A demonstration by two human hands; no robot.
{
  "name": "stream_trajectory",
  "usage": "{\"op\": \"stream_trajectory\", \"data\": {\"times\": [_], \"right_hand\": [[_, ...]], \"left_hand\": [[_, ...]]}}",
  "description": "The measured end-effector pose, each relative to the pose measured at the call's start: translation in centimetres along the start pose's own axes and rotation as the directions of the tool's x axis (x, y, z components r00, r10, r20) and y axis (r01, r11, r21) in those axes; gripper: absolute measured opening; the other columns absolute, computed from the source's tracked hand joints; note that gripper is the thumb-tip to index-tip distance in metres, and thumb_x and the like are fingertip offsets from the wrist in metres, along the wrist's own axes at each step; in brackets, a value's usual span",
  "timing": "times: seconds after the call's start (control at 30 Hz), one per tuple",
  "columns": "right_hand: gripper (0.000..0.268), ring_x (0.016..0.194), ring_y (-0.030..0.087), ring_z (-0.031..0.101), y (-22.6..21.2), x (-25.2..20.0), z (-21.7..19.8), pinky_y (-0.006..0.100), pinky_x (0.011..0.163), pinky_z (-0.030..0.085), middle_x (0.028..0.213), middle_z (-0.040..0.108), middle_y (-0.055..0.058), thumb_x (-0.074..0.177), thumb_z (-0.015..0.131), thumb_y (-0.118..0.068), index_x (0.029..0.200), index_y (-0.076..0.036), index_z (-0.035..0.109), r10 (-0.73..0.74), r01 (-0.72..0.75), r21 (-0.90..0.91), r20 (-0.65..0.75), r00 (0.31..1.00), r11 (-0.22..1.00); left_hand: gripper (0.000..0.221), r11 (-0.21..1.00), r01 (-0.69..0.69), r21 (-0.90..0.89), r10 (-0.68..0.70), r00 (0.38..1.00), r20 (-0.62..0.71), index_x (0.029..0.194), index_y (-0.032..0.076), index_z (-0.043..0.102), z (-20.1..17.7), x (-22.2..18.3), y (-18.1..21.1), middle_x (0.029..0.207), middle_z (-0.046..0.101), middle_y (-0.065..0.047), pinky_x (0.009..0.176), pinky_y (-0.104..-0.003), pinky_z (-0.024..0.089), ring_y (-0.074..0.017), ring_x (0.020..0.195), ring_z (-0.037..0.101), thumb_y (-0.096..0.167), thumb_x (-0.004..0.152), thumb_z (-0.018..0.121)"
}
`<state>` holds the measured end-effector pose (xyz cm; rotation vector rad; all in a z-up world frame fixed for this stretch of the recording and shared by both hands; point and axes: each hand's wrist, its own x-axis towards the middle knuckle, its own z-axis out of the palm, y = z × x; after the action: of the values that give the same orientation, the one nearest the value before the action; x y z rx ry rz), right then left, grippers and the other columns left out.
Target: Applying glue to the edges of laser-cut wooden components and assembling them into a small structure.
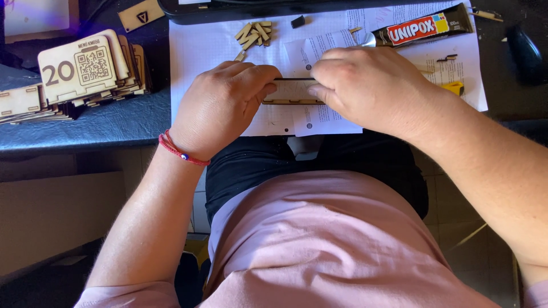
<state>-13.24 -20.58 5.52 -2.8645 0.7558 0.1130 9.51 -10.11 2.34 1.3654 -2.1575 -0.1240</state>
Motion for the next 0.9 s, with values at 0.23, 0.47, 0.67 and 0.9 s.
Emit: {"op": "stream_trajectory", "data": {"times": [0.23, 0.47, 0.67, 0.9], "right_hand": [[0.032, 0.066, 0.038, 0.060, 0.07, 0.03, 0.11, 0.055, 0.051, 0.047, 0.081, 0.059, 0.007, 0.101, 0.065, -0.029, 0.081, -0.006, 0.056, 0.003, -0.003, 0.002, -0.013, 1.000, 1.000], [0.030, 0.068, 0.040, 0.061, 0.13, -0.05, 0.28, 0.055, 0.051, 0.047, 0.083, 0.061, 0.008, 0.100, 0.065, -0.029, 0.082, -0.007, 0.056, -0.004, 0.004, -0.004, -0.029, 1.000, 1.000], [0.029, 0.070, 0.039, 0.062, -0.02, -0.03, 0.15, 0.055, 0.052, 0.049, 0.086, 0.062, 0.006, 0.101, 0.064, -0.030, 0.084, -0.007, 0.057, -0.025, 0.024, -0.041, -0.016, 1.000, 0.999], [0.027, 0.069, 0.038, 0.062, 0.02, 0.01, 0.04, 0.054, 0.052, 0.051, 0.084, 0.062, 0.005, 0.099, 0.065, -0.030, 0.083, -0.008, 0.058, -0.039, 0.039, -0.056, 0.005, 0.999, 0.998]], "left_hand": [[0.008, 1.000, -0.017, -0.007, 0.017, 1.000, -0.010, 0.109, 0.004, 0.063, 0.00, 0.04, -0.11, 0.083, 0.065, -0.010, 0.064, -0.045, 0.048, -0.0355, 0.076, 0.062, 0.006, 0.102, 0.063], [0.006, 0.999, -0.035, -0.008, 0.035, 0.999, -0.015, 0.107, 0.004, 0.062, 0.05, 0.01, -0.19, 0.080, 0.063, -0.008, 0.063, -0.043, 0.047, -0.0322, 0.073, 0.060, 0.005, 0.102, 0.064], [0.011, 0.999, -0.052, -0.017, 0.051, 0.998, -0.031, 0.112, 0.003, 0.063, 0.21, -0.21, -0.36, 0.086, 0.067, -0.009, 0.067, -0.044, 0.049, -0.0325, 0.078, 0.063, 0.003, 0.101, 0.065], [0.008, 1.000, -0.010, -0.026, 0.011, 1.000, 0.028, 0.108, 0.005, 0.065, -0.21, -0.04, -0.34, 0.084, 0.068, -0.008, 0.058, -0.045, 0.047, -0.0328, 0.076, 0.064, 0.009, 0.101, 0.064]]}}
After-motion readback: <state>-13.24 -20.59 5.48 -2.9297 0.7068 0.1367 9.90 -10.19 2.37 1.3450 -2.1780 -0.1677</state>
